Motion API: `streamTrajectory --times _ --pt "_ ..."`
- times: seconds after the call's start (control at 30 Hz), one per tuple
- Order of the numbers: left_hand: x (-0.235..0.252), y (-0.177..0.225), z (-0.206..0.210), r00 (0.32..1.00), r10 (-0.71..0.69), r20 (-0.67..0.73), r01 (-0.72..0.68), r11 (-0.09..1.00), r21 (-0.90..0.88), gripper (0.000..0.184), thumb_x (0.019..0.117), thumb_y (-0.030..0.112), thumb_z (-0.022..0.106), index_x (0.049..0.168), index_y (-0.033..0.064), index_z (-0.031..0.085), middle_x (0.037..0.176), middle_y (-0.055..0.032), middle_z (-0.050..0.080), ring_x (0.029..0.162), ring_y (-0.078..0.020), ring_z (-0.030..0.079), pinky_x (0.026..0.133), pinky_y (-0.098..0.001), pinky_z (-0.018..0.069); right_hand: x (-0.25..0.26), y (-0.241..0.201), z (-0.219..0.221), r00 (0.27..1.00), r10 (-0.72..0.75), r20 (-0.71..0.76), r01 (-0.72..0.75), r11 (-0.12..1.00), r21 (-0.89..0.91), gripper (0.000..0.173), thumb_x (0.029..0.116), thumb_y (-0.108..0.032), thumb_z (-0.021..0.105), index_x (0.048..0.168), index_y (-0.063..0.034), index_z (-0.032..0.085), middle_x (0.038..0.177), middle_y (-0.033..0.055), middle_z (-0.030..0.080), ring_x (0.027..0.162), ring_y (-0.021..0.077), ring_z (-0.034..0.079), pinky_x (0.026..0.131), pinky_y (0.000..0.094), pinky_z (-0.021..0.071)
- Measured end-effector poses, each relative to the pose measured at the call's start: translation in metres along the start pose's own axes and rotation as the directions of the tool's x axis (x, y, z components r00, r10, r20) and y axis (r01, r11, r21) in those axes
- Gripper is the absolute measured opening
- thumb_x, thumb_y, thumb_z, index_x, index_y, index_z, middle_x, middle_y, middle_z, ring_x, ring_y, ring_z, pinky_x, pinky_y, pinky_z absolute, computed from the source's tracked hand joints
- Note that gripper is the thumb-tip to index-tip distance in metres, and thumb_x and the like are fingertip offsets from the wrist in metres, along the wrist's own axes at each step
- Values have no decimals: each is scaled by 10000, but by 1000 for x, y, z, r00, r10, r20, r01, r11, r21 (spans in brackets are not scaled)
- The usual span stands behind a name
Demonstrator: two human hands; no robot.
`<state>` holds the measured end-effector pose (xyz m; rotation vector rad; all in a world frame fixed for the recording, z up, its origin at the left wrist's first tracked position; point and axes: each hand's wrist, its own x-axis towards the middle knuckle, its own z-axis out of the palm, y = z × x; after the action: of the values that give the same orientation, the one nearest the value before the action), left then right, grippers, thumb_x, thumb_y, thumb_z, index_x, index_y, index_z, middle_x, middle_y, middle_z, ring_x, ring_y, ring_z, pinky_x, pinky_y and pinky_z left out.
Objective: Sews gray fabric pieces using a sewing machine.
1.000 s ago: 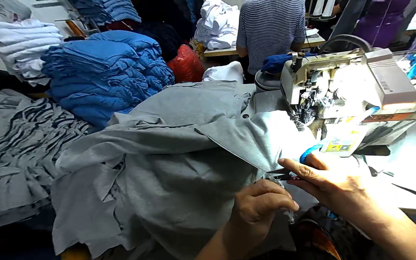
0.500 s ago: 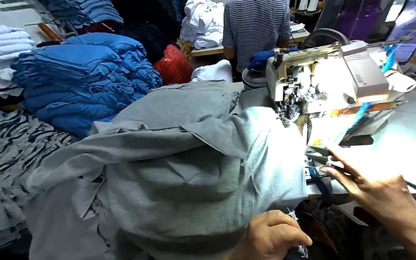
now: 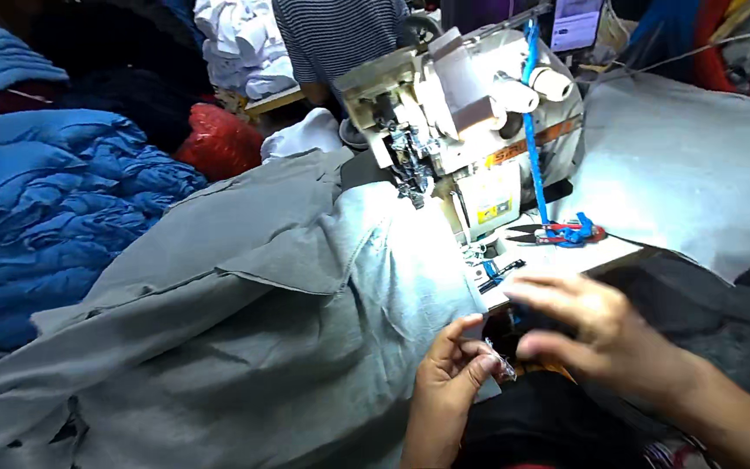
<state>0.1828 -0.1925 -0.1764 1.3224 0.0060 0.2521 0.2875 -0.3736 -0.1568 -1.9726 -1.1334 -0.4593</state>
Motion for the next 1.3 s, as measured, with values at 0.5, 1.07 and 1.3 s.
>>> streamTrajectory --times 0.5,1.07,1.3 --pt "-22 -10 34 886 -398 238 409 913 3 473 983 -54 478 1450 -19 410 1220 -40 736 998 -169 749 887 -344 613 -86 15 -60 980 195 51 -196 980 24 98 916 -76 672 888 -56 764 862 23 718 829 71 687 772 187 561" --pt "-30 -22 16 946 -324 33 324 946 8 317 969 -91 482 1152 65 690 945 33 769 875 -93 738 852 -286 609 -122 66 -143 643 647 -410 -763 588 -268 213 1026 -73 585 1122 51 730 1060 253 720 949 367 707 889 541 534" --pt "-40 -15 9 978 -204 34 203 978 40 272 964 -49 534 1127 71 716 980 66 755 875 -61 726 844 -274 613 -29 21 -35 916 315 -246 -296 949 112 241 992 -134 592 1129 8 731 1102 71 721 1008 22 669 912 173 540"
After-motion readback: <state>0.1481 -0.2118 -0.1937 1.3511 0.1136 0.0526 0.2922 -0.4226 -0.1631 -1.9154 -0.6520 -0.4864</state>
